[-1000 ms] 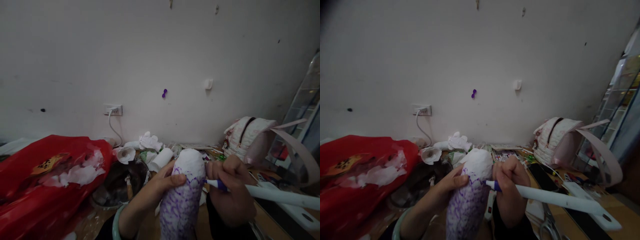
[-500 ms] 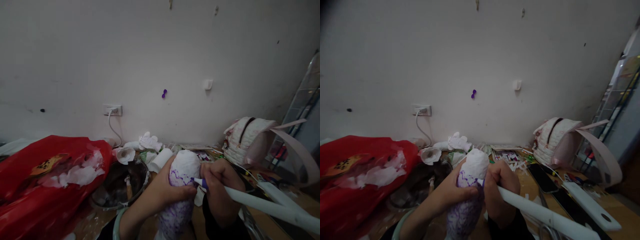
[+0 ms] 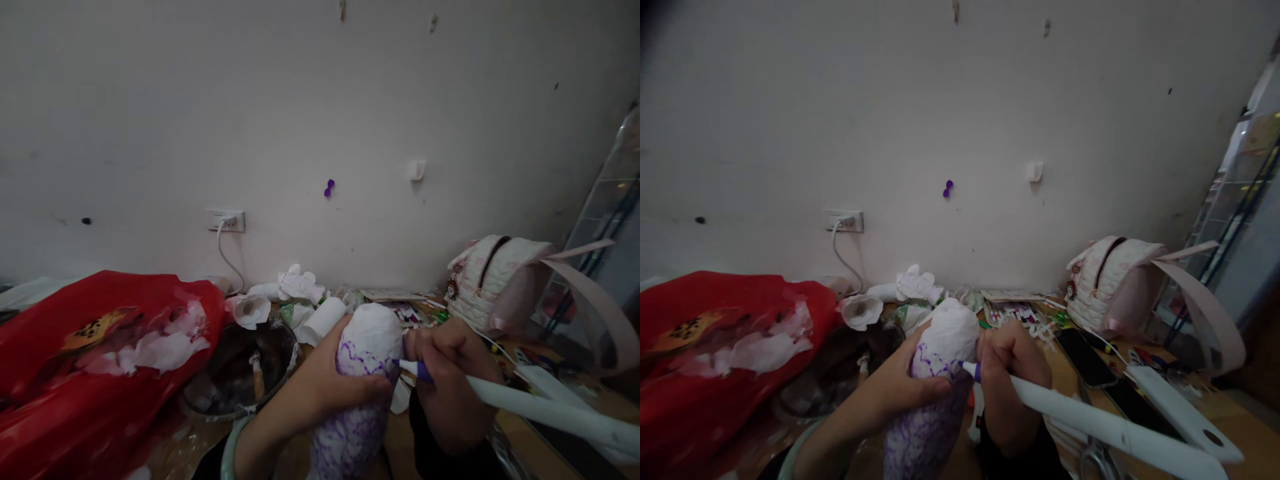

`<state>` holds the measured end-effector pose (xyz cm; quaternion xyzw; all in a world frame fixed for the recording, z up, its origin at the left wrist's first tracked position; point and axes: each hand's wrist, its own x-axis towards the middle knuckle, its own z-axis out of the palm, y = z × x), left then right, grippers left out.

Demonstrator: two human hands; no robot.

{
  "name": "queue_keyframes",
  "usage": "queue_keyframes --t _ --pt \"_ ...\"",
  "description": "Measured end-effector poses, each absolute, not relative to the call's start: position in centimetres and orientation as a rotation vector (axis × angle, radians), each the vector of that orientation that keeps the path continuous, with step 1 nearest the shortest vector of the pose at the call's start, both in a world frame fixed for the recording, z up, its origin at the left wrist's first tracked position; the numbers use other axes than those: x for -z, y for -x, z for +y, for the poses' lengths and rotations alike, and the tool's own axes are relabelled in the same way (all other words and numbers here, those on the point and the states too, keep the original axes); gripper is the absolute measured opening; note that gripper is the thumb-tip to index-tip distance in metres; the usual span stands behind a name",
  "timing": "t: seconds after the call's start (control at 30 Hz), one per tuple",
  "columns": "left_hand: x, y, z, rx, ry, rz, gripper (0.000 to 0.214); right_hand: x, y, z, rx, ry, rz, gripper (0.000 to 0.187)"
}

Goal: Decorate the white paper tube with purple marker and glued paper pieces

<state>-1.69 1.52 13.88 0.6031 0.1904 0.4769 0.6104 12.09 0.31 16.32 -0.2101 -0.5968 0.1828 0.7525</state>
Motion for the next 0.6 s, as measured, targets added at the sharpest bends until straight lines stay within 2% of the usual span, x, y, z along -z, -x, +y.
queue_keyframes --t 0.1,0.23,0.37,0.5,0.6 --pt "-14.1 1.9 1.4 -1.057 -1.367 0.454 0.066 -16.2 -12.4 0.3 -0.260 0.502 -1.382 0.033" --pt "-14.4 1.8 1.4 -0.976 -1.284 0.428 0.067 -16.0 -12.7 0.4 -0.338 0.448 -1.400 0.033" --pt "-14.1 1.7 1.8 -0.975 -1.222 0.396 0.066 -15.6 -12.8 0.4 -0.243 0.561 -1.403 0.029" --pt "-13.7 1.9 2.0 -0.959 -1.108 0.397 0.072 -16.1 -12.7 0.3 -0.363 0.455 -1.372 0.031" --pt "-13.8 2.0 1.8 -0.971 -1.011 0.365 0.067 -16.8 -12.4 0.2 -0.434 0.365 -1.227 0.033"
